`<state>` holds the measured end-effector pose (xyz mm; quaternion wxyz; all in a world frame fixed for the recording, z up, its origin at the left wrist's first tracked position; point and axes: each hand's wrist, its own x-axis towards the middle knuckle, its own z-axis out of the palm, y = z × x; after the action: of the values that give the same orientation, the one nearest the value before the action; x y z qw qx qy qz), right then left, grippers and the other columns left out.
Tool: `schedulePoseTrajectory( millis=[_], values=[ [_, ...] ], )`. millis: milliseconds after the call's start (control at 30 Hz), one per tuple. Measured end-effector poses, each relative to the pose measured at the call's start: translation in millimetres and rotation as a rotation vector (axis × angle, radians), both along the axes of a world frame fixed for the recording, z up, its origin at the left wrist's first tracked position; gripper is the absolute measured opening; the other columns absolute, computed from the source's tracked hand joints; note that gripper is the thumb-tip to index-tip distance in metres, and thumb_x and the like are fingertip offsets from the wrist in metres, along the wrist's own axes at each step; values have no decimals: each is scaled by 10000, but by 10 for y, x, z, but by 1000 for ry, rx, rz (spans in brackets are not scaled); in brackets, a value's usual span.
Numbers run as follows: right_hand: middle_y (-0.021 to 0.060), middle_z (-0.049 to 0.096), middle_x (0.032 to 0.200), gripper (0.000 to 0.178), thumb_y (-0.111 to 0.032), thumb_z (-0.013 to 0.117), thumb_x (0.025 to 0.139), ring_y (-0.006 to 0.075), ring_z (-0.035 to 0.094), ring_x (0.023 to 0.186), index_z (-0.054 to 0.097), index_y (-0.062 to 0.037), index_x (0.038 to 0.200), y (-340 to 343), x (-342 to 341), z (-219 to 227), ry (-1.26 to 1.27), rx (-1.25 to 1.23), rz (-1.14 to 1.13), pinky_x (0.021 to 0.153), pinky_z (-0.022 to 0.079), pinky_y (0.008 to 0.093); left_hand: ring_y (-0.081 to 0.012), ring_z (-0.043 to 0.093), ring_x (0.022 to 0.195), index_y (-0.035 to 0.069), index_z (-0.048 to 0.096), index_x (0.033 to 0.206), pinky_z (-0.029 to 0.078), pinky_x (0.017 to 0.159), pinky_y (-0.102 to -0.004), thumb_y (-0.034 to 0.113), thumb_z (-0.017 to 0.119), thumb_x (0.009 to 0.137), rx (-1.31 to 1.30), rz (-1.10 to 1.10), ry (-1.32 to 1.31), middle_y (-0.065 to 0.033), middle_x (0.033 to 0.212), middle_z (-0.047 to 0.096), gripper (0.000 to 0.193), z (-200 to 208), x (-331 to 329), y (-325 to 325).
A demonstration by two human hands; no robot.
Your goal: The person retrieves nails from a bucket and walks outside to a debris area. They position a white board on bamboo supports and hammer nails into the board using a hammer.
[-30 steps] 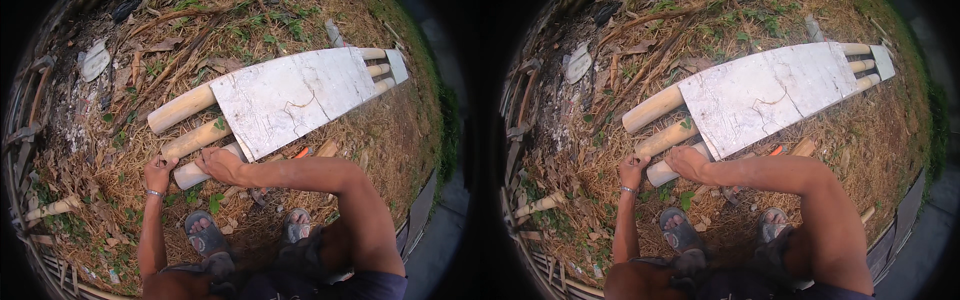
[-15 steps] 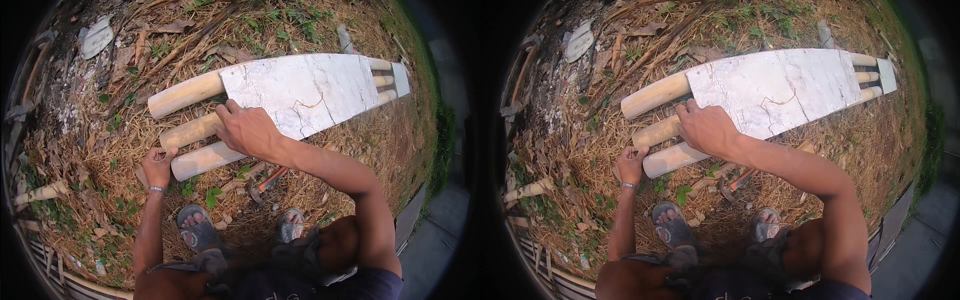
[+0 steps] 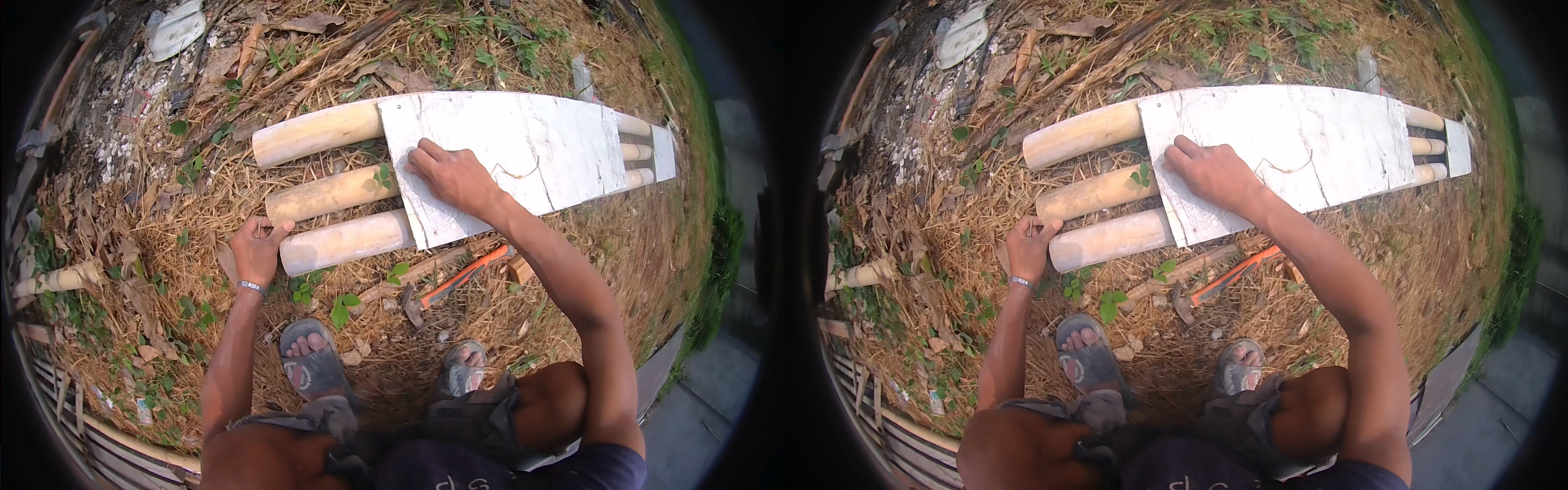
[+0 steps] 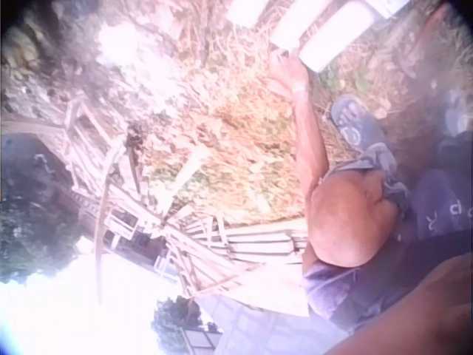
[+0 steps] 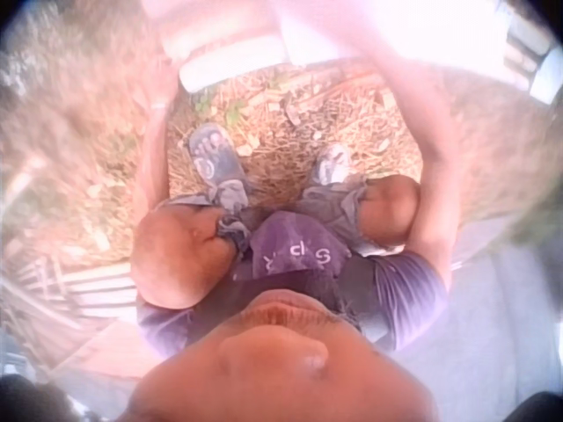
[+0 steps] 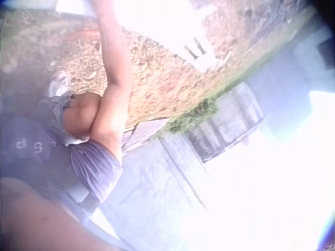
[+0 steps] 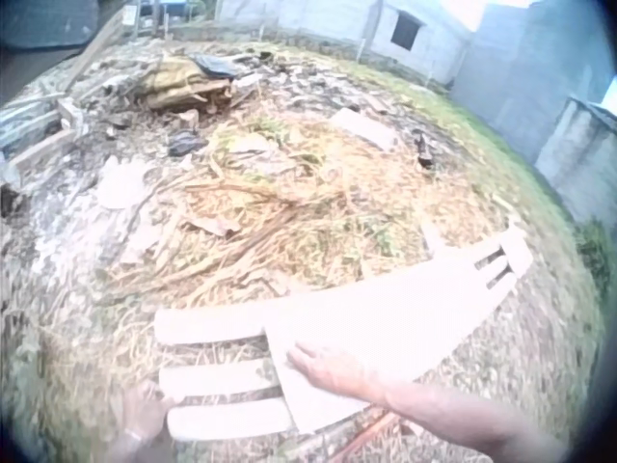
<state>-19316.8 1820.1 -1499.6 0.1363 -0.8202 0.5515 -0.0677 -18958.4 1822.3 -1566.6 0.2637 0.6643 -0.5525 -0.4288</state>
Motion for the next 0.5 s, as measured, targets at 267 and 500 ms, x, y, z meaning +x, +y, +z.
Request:
schedulePoseTrajectory(
  millis=[267,500],
  values=[
    [126,593,999,165,-97,538,879,364,652,738,493,-56,1033,-74,18,60,17,52,57,651,529,471,-43,305,526,5,610,732,268,460,-245,218,837,767,-14,-10,-14,68,554,411,313,145,-66,-14],
    [175,621,998,216,-211,522,965,374,659,799,489,-37,1089,-1,43,139,-73,80,-83,681,532,468,-43,304,528,9,616,740,256,458,-251,193,829,763,-83,23,-57,71,557,408,282,137,-131,2]
  ],
)
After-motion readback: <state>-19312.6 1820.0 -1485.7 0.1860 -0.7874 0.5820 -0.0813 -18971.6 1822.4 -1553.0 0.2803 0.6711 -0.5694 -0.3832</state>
